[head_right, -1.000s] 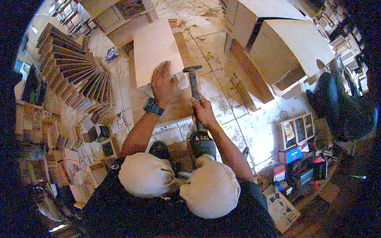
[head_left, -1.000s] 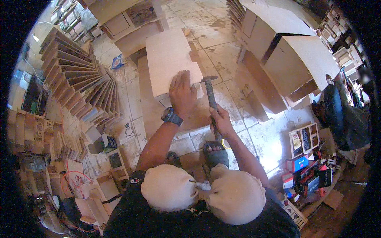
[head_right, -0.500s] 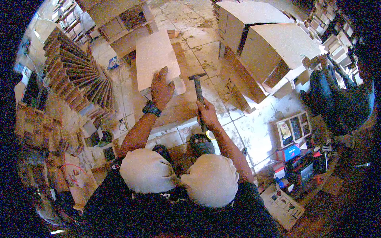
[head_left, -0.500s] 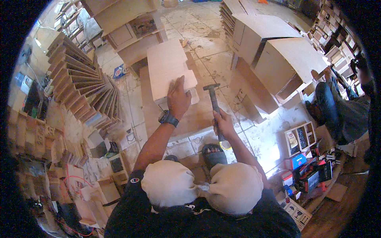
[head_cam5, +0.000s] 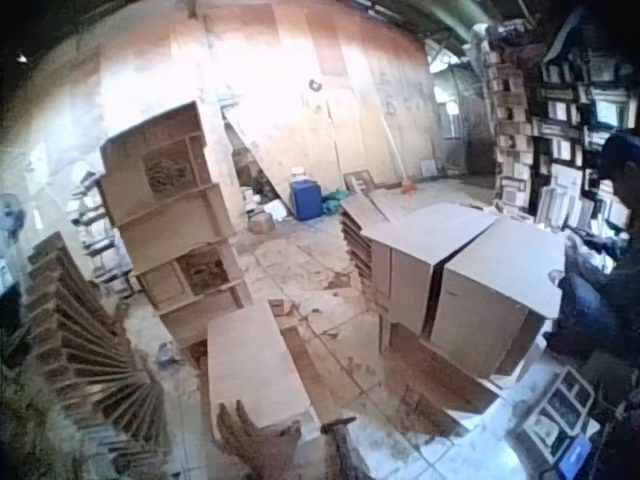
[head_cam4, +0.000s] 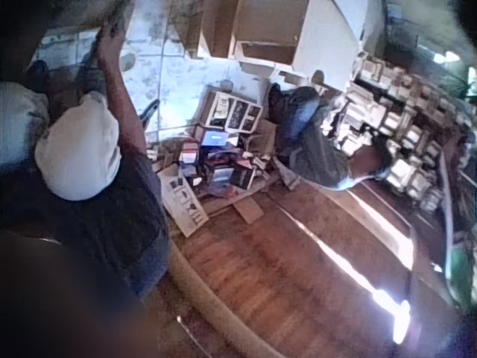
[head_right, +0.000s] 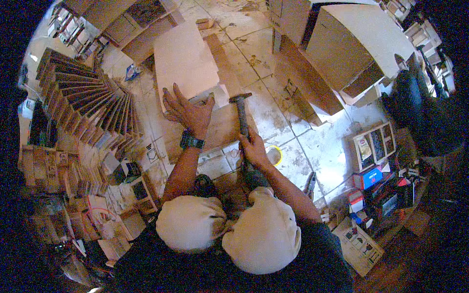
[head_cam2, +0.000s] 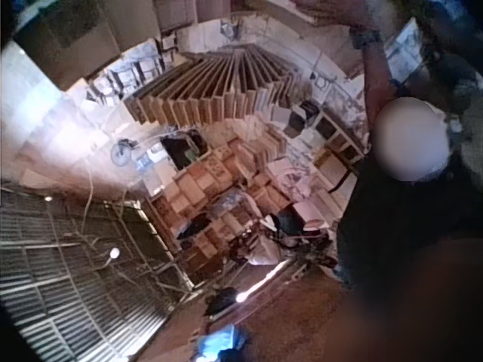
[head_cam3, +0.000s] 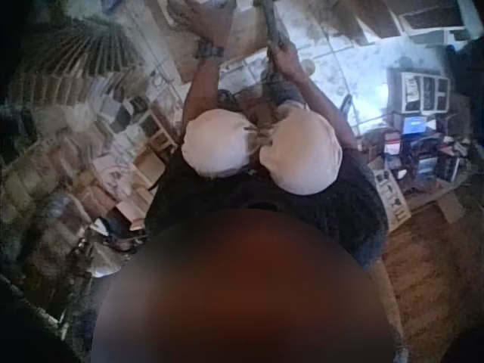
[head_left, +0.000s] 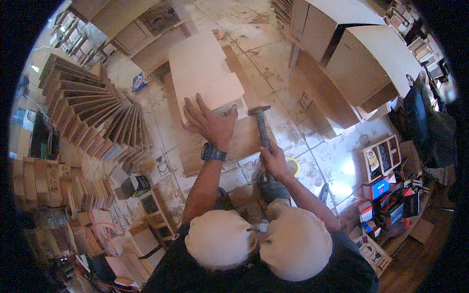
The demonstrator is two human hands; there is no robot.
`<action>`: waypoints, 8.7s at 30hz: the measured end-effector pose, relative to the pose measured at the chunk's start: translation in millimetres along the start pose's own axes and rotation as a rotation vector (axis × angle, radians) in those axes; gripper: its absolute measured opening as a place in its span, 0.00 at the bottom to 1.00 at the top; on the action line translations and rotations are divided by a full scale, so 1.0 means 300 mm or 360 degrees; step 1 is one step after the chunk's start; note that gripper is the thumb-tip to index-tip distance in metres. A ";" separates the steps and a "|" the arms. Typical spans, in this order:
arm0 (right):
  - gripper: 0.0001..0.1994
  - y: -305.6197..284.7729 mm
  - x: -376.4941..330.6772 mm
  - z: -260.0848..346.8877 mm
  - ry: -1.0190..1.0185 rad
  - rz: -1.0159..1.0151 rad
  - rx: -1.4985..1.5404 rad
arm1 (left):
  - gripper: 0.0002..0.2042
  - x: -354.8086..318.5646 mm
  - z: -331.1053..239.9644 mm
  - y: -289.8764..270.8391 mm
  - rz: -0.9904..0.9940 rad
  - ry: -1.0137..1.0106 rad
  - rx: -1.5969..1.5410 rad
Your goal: The person assembles a wooden furniture unit by hand, using a hammer to drive nails into pre-drilled holes. They repeatedly position wooden panels, align edges, and secure joints with nails, occasionally adjusting the unit's orientation.
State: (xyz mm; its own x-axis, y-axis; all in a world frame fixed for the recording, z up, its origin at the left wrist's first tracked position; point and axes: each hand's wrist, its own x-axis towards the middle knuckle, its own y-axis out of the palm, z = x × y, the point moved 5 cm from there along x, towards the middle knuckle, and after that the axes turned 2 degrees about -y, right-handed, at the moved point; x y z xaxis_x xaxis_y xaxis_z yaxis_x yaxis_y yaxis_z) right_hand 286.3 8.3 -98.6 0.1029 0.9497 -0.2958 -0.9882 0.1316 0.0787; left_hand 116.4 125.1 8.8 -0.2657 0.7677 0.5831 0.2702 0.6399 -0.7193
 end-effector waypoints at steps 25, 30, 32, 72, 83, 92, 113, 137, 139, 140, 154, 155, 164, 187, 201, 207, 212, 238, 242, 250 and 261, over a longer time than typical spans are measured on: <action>0.23 -0.029 -0.040 0.083 -0.0055 0.0090 0.0059 | 0.50 0.016 0.037 -0.011 0.0052 0.0265 -0.0320; 0.14 0.009 -0.118 -0.030 0.0045 0.0299 0.0222 | 0.46 -0.022 0.063 -0.080 0.0160 0.0251 -0.0081; 0.17 0.003 -0.119 -0.067 0.0255 0.0344 0.0191 | 0.43 -0.067 0.117 -0.118 0.0103 0.0325 -0.0215; 0.21 -0.080 -0.154 0.271 -0.0504 0.0030 -0.0556 | 0.08 0.011 0.319 -0.204 0.0948 -0.0261 -0.1384; 0.18 0.017 -0.072 0.437 -0.0712 0.0077 -0.1243 | 0.13 0.203 0.003 -0.057 0.0593 0.0225 -0.1299; 0.17 0.014 -0.064 0.408 -0.0426 0.0162 -0.1164 | 0.13 0.185 0.009 -0.004 0.0561 0.0223 -0.1136; 0.27 0.032 -0.112 0.515 -0.0733 0.0124 -0.1459 | 0.23 0.165 0.001 -0.064 0.0635 0.0253 -0.0917; 0.28 0.062 -0.107 0.551 -0.0946 0.0135 -0.1394 | 0.44 0.086 0.016 -0.034 0.0250 0.0472 0.0064; 0.30 0.050 -0.118 0.553 -0.1160 -0.0033 -0.1275 | 0.44 0.087 0.019 -0.033 0.0267 0.0457 0.0036; 0.30 0.051 -0.110 0.534 -0.1078 0.0007 -0.1299 | 0.44 0.088 0.019 -0.034 0.0252 0.0463 0.0048; 0.30 0.071 -0.072 0.484 -0.0976 0.0166 -0.1574 | 0.46 0.092 0.014 -0.042 0.0239 0.0494 0.0012; 0.30 0.071 -0.075 0.490 -0.1080 0.0127 -0.1535 | 0.46 0.089 0.015 -0.043 0.0245 0.0486 0.0030; 0.30 0.083 -0.080 0.482 -0.0835 0.0156 -0.1669 | 0.42 0.096 0.006 -0.036 0.0231 0.0485 0.0086; 0.23 -0.132 -0.192 0.025 -0.0327 -0.0115 -0.0655 | 0.37 0.134 0.229 -0.117 0.0653 0.1483 -0.0442; 0.24 -0.110 -0.202 0.001 -0.0187 -0.0008 -0.0821 | 0.29 0.175 0.394 -0.030 -0.0001 0.0635 -0.0206; 0.24 -0.097 -0.185 -0.003 -0.0340 0.0055 -0.0709 | 0.17 -0.187 0.528 0.076 0.0668 -0.0177 -0.0200; 0.24 -0.092 -0.159 -0.020 -0.0489 0.0008 -0.0899 | 0.08 -0.203 0.557 0.162 0.0714 -0.0144 0.0031; 0.24 -0.038 -0.157 -0.044 -0.0362 0.0117 -0.0748 | 0.10 0.000 0.307 -0.226 0.1003 -0.0679 -0.1719; 0.26 -0.046 -0.143 -0.055 -0.0485 0.0149 -0.0867 | 0.09 0.129 0.275 -0.249 0.0789 -0.0442 -0.1490; 0.26 -0.030 -0.133 -0.044 -0.0345 0.0173 -0.0839 | 0.09 0.317 0.253 -0.148 0.0382 0.0205 -0.0917; 0.25 -0.030 -0.099 -0.081 -0.0395 0.0154 -0.0860 | 0.09 0.267 0.291 -0.100 0.0353 0.0091 -0.0927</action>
State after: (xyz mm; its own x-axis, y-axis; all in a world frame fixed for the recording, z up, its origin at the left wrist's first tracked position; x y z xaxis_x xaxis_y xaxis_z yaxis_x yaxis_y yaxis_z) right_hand 289.4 -28.1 -113.6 -0.0310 0.9967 -0.0754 -0.9055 -0.0599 -0.4201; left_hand 6.2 164.5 44.1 -0.0997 0.8747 0.4743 0.7776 0.3659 -0.5113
